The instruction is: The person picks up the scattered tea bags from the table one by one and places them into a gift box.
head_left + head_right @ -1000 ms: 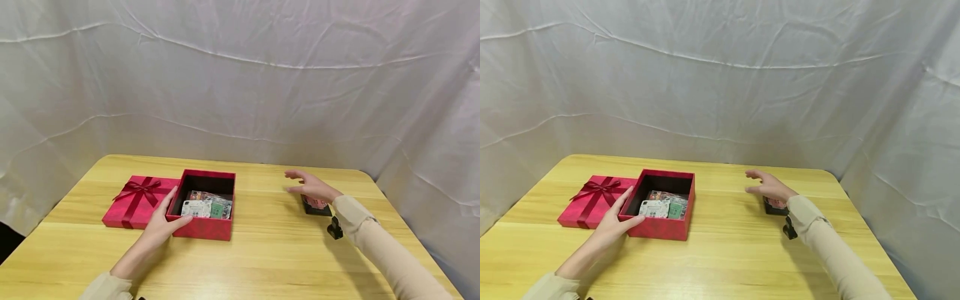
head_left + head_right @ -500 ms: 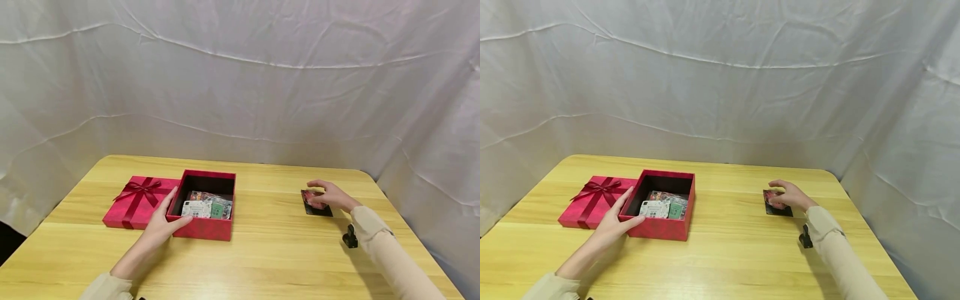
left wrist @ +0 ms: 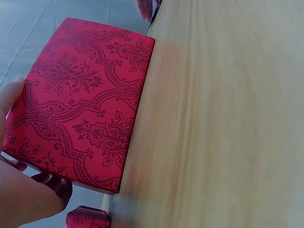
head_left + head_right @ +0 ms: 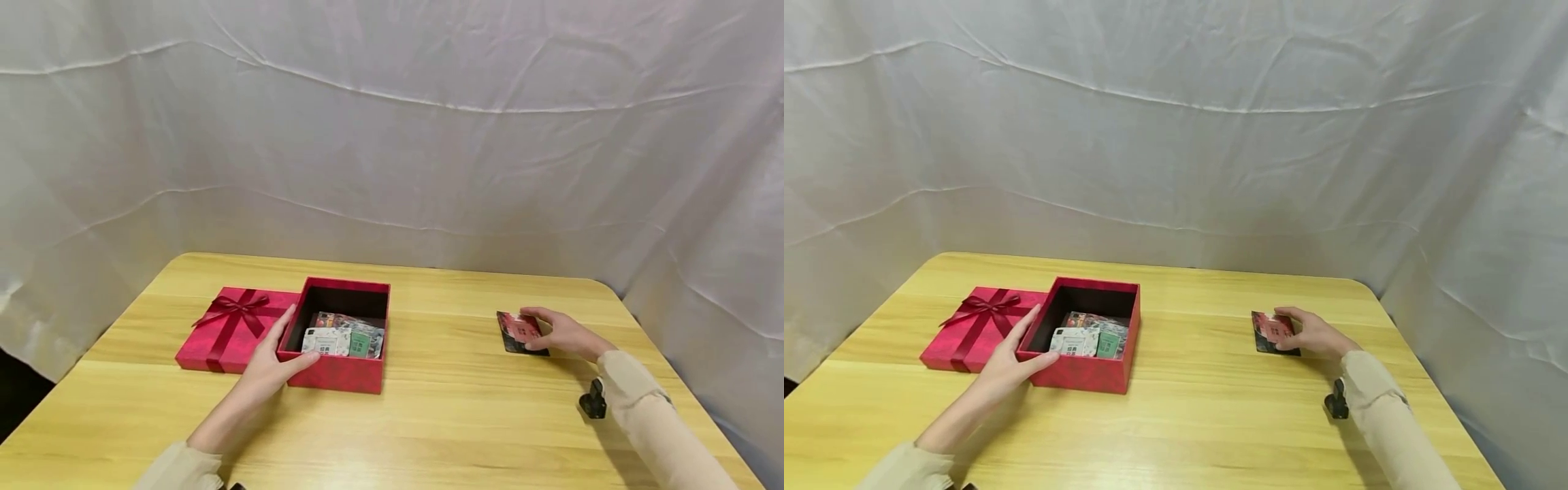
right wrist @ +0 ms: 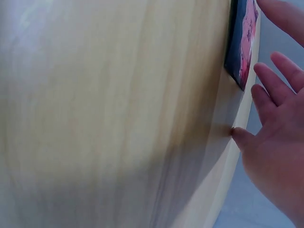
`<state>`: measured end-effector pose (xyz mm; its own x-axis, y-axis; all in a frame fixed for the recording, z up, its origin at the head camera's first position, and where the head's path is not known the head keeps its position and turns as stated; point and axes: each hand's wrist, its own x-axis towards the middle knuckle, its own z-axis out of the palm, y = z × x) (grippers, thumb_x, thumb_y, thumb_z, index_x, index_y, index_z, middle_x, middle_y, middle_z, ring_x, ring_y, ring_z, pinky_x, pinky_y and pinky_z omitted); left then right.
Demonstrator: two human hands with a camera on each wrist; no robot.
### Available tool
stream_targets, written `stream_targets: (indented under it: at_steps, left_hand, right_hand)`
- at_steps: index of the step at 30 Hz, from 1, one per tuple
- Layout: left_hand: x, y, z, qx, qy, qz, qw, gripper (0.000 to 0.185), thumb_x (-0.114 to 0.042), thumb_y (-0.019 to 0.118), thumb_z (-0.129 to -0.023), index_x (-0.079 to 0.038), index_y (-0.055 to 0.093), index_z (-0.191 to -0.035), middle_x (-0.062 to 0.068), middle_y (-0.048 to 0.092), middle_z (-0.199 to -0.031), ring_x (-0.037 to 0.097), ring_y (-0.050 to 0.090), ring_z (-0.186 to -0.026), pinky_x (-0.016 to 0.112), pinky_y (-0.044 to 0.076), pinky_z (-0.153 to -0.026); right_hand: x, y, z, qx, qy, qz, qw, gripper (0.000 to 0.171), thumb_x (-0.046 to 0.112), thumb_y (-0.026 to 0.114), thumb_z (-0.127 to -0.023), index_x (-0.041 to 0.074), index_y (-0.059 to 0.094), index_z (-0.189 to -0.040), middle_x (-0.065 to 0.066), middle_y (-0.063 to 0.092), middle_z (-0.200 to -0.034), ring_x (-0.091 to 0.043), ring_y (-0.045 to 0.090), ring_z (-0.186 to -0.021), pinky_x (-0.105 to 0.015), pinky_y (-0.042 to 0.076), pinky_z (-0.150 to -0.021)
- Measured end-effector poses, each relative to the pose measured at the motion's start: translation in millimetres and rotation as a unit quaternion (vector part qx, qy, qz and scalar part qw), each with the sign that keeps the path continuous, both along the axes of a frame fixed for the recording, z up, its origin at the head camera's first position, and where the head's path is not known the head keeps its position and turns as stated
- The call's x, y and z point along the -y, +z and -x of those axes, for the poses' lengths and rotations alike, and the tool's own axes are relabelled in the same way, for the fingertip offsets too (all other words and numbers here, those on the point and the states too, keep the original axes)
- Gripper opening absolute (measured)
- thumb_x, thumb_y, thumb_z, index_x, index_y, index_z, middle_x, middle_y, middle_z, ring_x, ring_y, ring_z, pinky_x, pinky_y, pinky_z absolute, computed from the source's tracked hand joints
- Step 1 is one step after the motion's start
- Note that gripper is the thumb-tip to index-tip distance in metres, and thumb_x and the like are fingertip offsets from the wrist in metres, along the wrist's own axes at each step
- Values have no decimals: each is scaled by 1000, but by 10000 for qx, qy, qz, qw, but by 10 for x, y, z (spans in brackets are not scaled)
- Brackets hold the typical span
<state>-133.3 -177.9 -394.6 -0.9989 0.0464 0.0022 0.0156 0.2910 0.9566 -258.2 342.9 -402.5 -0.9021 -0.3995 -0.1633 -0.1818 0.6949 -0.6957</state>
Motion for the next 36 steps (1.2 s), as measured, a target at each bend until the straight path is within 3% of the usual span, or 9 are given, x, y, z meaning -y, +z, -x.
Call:
stream_targets:
  at_steps: [7, 9, 11, 14, 16, 22, 36]
  left_hand:
    - [-30, -21, 18, -26, -39, -95, 9999, 91, -24, 73, -85, -21, 16, -156, 15, 17, -157, 37, 15, -141, 64, 22, -107]
    - [-31, -24, 22, -38, -39, -113, 9999, 91, -23, 74, -85, -20, 17, -156, 15, 18, -156, 37, 15, -141, 64, 22, -107]
    - [-30, -25, 24, -45, -31, -105, 9999, 91, -23, 74, -85, -20, 17, -156, 15, 18, -156, 37, 16, -140, 64, 22, -107]
    - [-27, -29, 23, -55, -21, -119, 9999, 91, -23, 74, -85, -20, 17, -156, 16, 19, -156, 37, 16, -140, 64, 22, -107]
    - [-23, -35, 21, -75, -10, -116, 9999, 91, -23, 74, -85, -20, 18, -156, 16, 19, -156, 37, 16, -140, 64, 22, -107]
    - [-12, -39, 7, -24, 16, -178, 9998, 91, -22, 74, -85, -21, 17, -156, 15, 19, -156, 37, 16, -140, 63, 21, -108]
    - [-10, -28, 15, -75, 16, -175, 9998, 91, -22, 74, -85, -20, 18, -156, 16, 20, -156, 36, 17, -140, 63, 22, -108]
  right_hand:
    - [-49, -32, -36, 277, 278, 34, 9992, 94, 6, 81, -75, -12, 23, -147, -38, 25, -145, -51, 22, -135, -61, 24, -105]
    - [-52, -42, -38, 242, 314, 30, 9992, 95, 7, 82, -74, -12, 23, -147, -38, 26, -145, -50, 24, -134, -52, 28, -107]
    - [-43, -47, -44, 193, 317, 11, 9993, 95, 7, 82, -74, -12, 23, -146, -38, 27, -144, -50, 25, -134, -50, 30, -106]
    - [-26, -58, -49, 73, 287, -41, 9996, 93, 7, 82, -74, -13, 26, -144, -39, 31, -141, -50, 31, -130, -50, 33, -104]
    - [-7, -57, -54, -60, 252, -160, 9995, 92, 9, 84, -72, -13, 29, -143, -38, 35, -138, -50, 35, -126, -59, 31, -102]
    - [20, -67, -55, -682, 259, -694, 9949, 89, 21, 87, -69, -11, 40, -138, -32, 45, -129, -43, 46, -114, -59, 37, -97]
    - [108, -6, -88, -1188, 203, -684, 9903, 83, 25, 88, -68, -7, 47, -133, -25, 51, -122, -43, 44, -112, -59, 38, -92]
